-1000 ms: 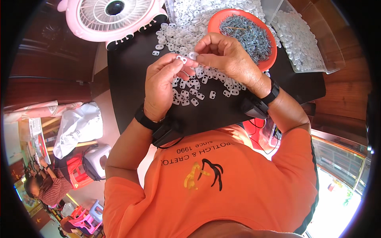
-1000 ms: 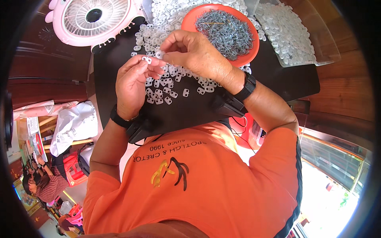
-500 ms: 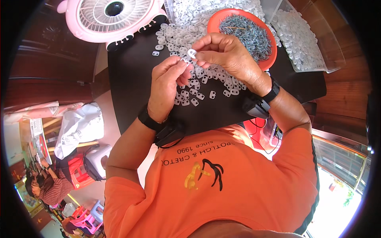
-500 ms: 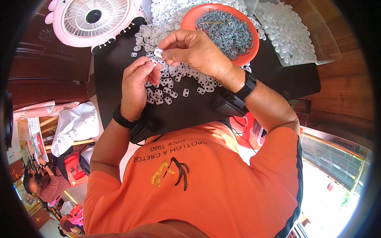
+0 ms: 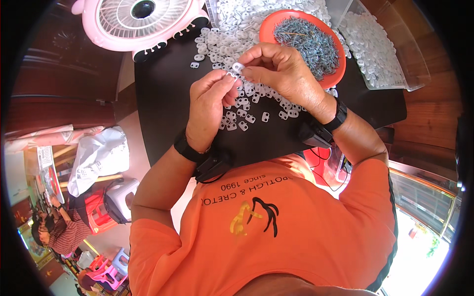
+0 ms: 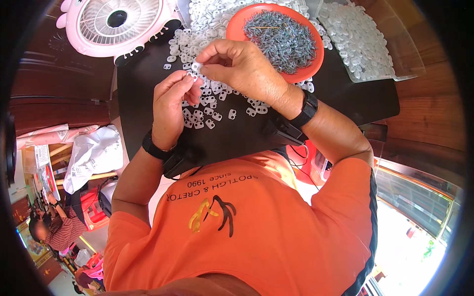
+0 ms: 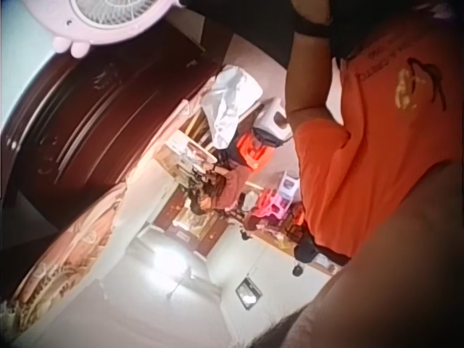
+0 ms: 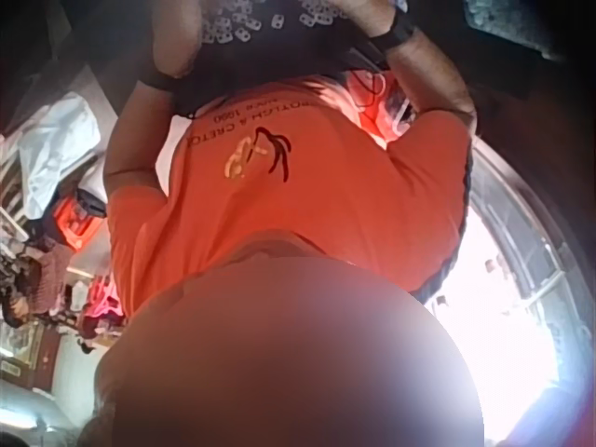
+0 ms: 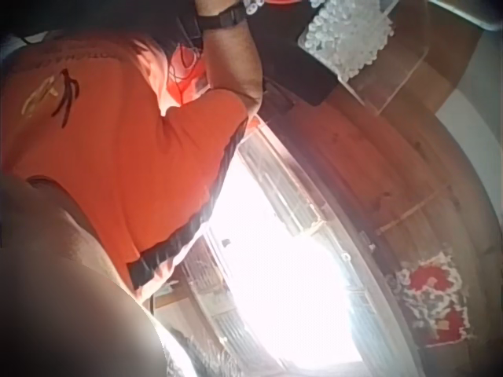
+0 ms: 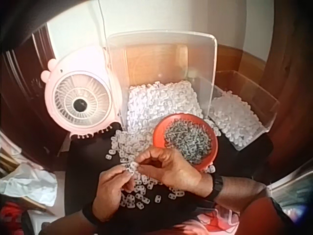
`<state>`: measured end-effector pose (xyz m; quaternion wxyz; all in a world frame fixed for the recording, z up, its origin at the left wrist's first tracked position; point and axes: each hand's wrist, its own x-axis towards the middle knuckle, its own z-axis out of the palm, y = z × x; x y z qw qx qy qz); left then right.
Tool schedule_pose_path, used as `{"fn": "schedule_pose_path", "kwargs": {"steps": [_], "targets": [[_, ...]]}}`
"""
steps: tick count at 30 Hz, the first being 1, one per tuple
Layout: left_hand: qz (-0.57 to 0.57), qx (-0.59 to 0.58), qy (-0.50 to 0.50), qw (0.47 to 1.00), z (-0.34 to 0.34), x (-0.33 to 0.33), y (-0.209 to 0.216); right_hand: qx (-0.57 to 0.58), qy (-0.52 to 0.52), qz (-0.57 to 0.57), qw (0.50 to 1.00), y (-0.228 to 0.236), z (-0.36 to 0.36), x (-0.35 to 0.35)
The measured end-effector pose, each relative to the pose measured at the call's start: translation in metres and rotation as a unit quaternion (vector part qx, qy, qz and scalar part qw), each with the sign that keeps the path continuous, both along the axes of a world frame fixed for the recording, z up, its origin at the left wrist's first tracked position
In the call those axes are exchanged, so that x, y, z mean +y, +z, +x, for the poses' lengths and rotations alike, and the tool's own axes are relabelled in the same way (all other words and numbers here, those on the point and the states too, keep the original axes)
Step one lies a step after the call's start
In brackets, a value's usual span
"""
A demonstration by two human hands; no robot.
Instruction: Manually assembling small metal screws into white plastic cable clips at a workstation.
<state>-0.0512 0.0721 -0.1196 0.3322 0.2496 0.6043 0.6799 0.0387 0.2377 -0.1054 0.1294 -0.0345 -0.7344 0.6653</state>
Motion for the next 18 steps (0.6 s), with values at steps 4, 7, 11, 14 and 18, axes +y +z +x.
{"fn": "schedule_pose_path", "kwargs": {"steps": [4,7,11,14,18], "targets": [[0.003,-0.006,0.001,1.0,0.001,0.001,-0.001,0.013,-0.004,0.005,1.0,-0.006,-0.001,-0.004],[0.005,-0.009,0.002,1.0,0.0,0.001,-0.003,0.028,0.002,0.009,1.0,-0.008,-0.002,-0.005],[0.013,-0.012,0.011,1.0,0.002,0.001,-0.002,0.03,0.015,0.022,0.999,-0.009,-0.001,-0.006],[0.022,-0.032,0.016,0.999,0.004,0.003,-0.002,0.038,-0.01,0.12,0.992,-0.005,0.0,-0.009],[0.032,-0.05,0.003,0.998,0.005,0.004,-0.003,0.091,-0.045,0.181,0.978,-0.005,-0.002,-0.011]]}}
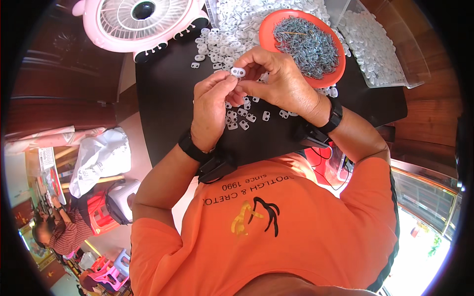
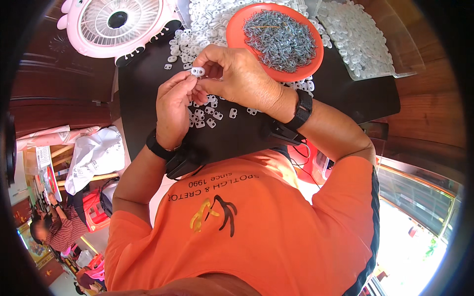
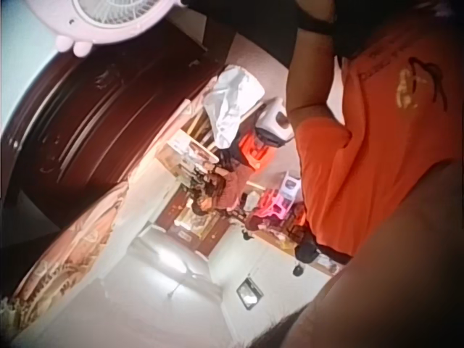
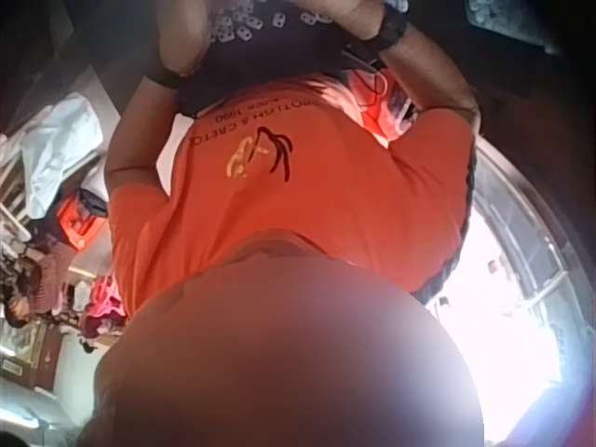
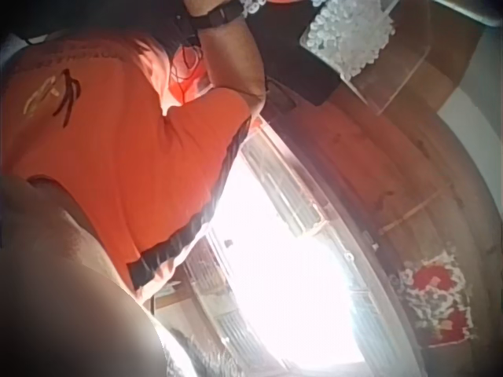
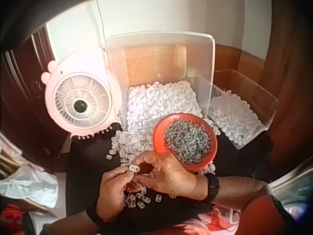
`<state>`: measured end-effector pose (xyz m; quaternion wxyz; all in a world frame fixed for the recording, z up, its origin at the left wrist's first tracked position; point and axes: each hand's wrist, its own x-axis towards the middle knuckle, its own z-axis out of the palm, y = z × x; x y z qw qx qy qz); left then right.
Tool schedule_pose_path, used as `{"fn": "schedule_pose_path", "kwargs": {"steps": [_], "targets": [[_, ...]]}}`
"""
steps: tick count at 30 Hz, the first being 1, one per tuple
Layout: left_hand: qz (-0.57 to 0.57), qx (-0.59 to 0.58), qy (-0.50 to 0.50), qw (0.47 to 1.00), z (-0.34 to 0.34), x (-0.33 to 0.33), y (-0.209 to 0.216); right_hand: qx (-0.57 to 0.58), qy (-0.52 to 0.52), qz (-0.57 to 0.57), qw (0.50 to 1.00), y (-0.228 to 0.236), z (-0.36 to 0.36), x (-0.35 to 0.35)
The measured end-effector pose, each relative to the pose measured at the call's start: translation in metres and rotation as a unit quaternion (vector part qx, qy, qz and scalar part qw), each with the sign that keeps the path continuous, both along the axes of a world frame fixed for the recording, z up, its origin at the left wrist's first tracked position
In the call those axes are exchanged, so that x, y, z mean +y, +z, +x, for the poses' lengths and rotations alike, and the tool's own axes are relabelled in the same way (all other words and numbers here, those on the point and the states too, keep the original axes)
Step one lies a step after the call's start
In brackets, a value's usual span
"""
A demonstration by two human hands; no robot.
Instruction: Manually assembling small metal screws into white plastic cable clips at a workstation.
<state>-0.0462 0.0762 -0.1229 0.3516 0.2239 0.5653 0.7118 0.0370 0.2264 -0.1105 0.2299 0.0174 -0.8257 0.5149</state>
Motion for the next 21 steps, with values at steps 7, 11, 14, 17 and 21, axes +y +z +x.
{"fn": "schedule_pose_path", "kwargs": {"steps": [7,11,14,17,21], "targets": [[0.038,-0.027,-0.007,0.999,0.0,0.001,0.002,0.019,-0.003,0.021,1.0,0.003,0.001,0.0],[0.052,-0.027,-0.03,0.998,-0.005,-0.002,0.004,0.032,0.015,0.031,0.999,0.008,0.003,0.001],[0.023,-0.003,-0.054,0.998,-0.007,-0.004,0.009,0.046,0.03,0.045,0.997,0.01,0.003,0.002],[0.004,0.052,-0.076,0.996,-0.009,-0.005,0.008,0.05,0.033,0.031,0.998,0.01,0.004,0.003],[-0.011,0.107,-0.071,0.992,-0.008,-0.006,0.01,0.032,0.055,0.017,0.998,0.013,0.006,0.006]]}}
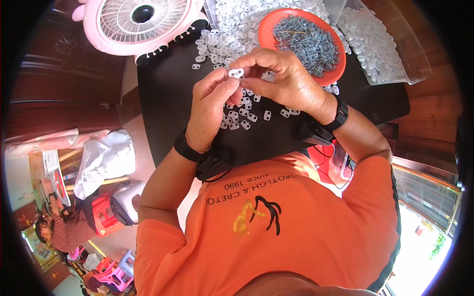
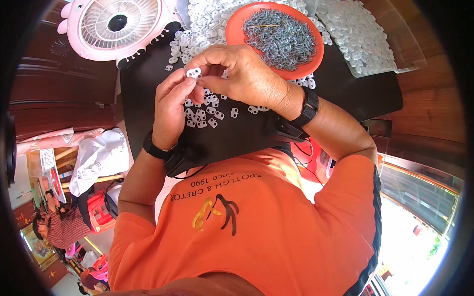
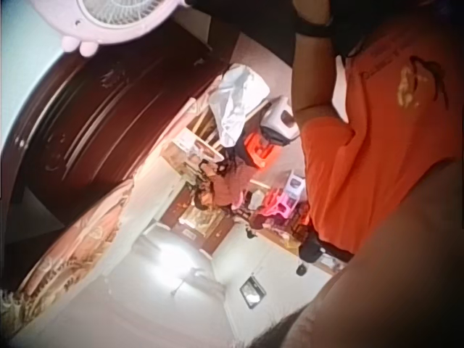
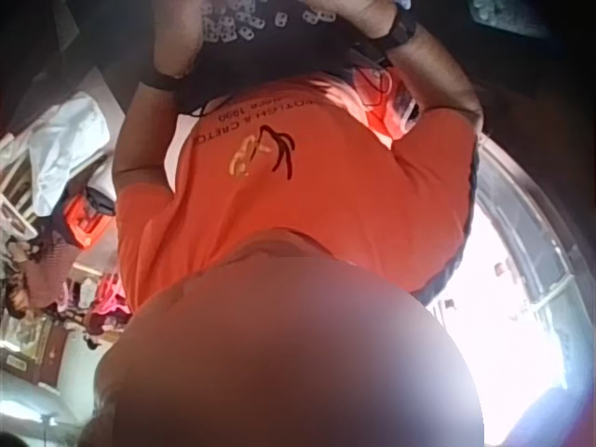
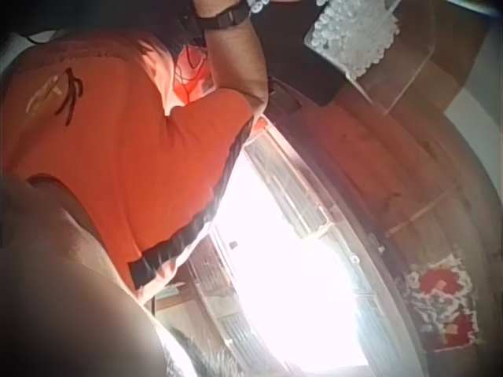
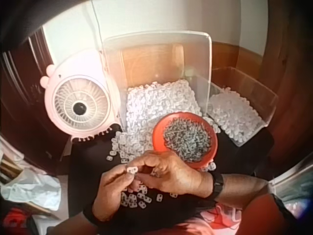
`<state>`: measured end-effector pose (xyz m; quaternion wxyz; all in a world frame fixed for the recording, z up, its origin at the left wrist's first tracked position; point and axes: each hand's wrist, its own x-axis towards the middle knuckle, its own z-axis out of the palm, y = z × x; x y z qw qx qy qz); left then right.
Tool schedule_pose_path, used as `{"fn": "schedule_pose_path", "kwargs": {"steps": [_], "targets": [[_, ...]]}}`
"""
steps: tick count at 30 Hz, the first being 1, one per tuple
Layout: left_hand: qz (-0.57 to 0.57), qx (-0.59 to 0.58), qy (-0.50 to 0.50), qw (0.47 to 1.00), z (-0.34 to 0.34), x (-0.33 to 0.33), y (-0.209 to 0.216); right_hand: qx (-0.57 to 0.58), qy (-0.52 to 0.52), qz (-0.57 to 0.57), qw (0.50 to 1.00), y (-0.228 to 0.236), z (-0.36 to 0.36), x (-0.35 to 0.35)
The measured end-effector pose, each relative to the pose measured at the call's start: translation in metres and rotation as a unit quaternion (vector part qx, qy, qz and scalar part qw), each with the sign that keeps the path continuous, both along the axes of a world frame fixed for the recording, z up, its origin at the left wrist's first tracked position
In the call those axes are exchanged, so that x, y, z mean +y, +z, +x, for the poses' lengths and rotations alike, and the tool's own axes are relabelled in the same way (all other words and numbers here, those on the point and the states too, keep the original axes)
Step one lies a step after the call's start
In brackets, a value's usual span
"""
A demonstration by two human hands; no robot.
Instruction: Manually assembling small metal screws into white plastic cable clips at a workstation.
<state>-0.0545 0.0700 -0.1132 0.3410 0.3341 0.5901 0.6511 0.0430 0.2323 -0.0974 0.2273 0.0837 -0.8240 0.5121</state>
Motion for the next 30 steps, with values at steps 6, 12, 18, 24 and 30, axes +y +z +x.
{"fn": "schedule_pose_path", "kwargs": {"steps": [6,12,18,24,30], "targets": [[0.015,-0.02,0.02,0.999,0.001,0.002,-0.001,-0.045,0.022,-0.018,0.999,0.0,0.001,0.001],[0.039,-0.02,0.056,0.997,0.007,0.005,-0.002,-0.12,0.008,-0.158,0.98,-0.003,0.002,-0.005],[0.049,-0.001,0.062,0.997,0.009,0.005,-0.004,-0.13,0.002,-0.143,0.981,-0.002,0.002,-0.005],[0.049,0.04,0.083,0.995,0.009,0.003,-0.003,-0.156,0.017,-0.146,0.977,-0.002,0.002,-0.003],[0.037,0.056,0.07,0.995,0.006,0.002,0.0,-0.178,0.018,-0.129,0.975,0.0,0.002,-0.001]]}}
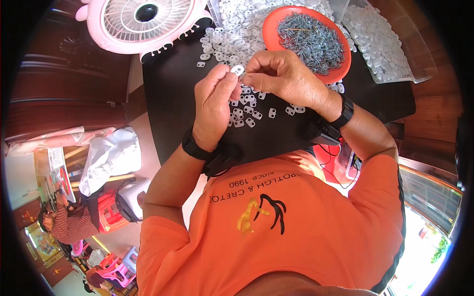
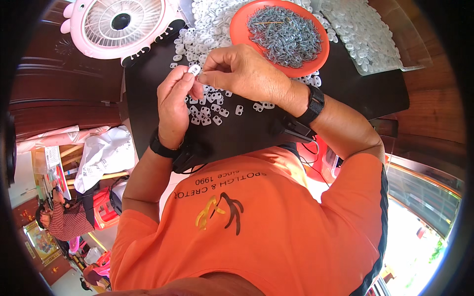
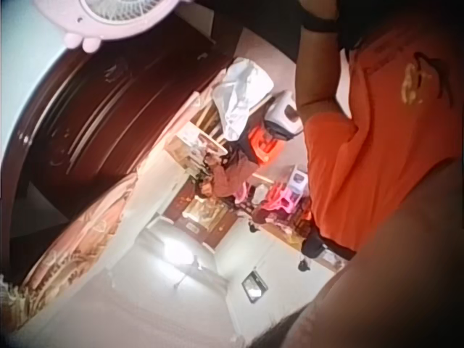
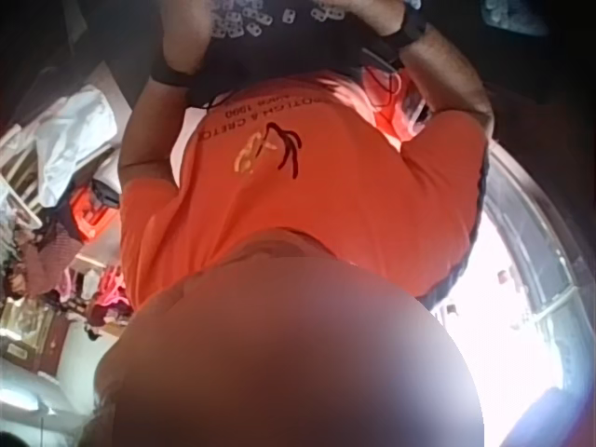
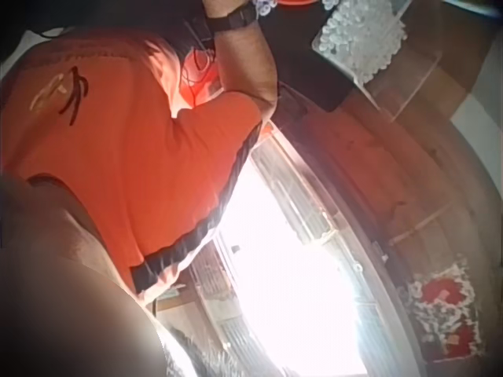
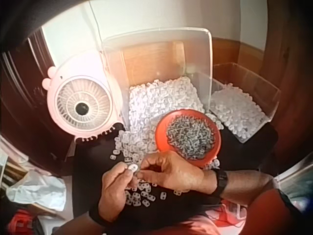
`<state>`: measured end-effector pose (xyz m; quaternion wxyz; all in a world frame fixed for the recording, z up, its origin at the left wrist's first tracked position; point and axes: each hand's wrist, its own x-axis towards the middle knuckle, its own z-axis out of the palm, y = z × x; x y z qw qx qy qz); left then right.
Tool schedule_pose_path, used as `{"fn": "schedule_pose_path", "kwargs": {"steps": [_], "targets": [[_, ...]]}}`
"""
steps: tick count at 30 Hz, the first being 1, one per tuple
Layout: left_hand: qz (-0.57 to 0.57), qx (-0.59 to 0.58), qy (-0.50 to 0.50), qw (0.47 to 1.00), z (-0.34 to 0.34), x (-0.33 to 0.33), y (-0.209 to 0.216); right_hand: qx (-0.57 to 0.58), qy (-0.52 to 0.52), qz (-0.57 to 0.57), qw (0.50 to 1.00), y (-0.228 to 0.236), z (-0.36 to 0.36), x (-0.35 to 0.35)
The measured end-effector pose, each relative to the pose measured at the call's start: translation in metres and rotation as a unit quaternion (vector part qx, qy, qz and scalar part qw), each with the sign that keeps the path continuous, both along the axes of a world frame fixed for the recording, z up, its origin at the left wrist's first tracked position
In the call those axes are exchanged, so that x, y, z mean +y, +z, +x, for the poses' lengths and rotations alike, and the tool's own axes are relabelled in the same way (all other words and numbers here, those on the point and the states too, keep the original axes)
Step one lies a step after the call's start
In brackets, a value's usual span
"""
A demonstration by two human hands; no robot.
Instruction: Manually assembling small metal screws into white plastic cable clips at a workstation.
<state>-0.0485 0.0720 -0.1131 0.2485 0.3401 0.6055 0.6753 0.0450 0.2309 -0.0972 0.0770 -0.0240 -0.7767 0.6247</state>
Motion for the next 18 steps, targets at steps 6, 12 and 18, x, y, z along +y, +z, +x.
{"fn": "schedule_pose_path", "kwargs": {"steps": [6,12,18], "targets": [[-0.016,0.008,-0.009,1.0,-0.0006,0.0001,0.0025,-0.012,0.003,0.0,1.0,0.0002,0.0004,0.0007],[-0.015,0.002,-0.016,1.0,-0.0006,-0.0003,0.0019,-0.016,0.005,-0.026,1.0,0.0016,0.0002,0.0001],[-0.01,-0.041,-0.016,0.999,-0.0017,-0.001,-0.0005,0.027,0.0,-0.072,0.997,-0.0065,-0.0023,-0.0017]]}}
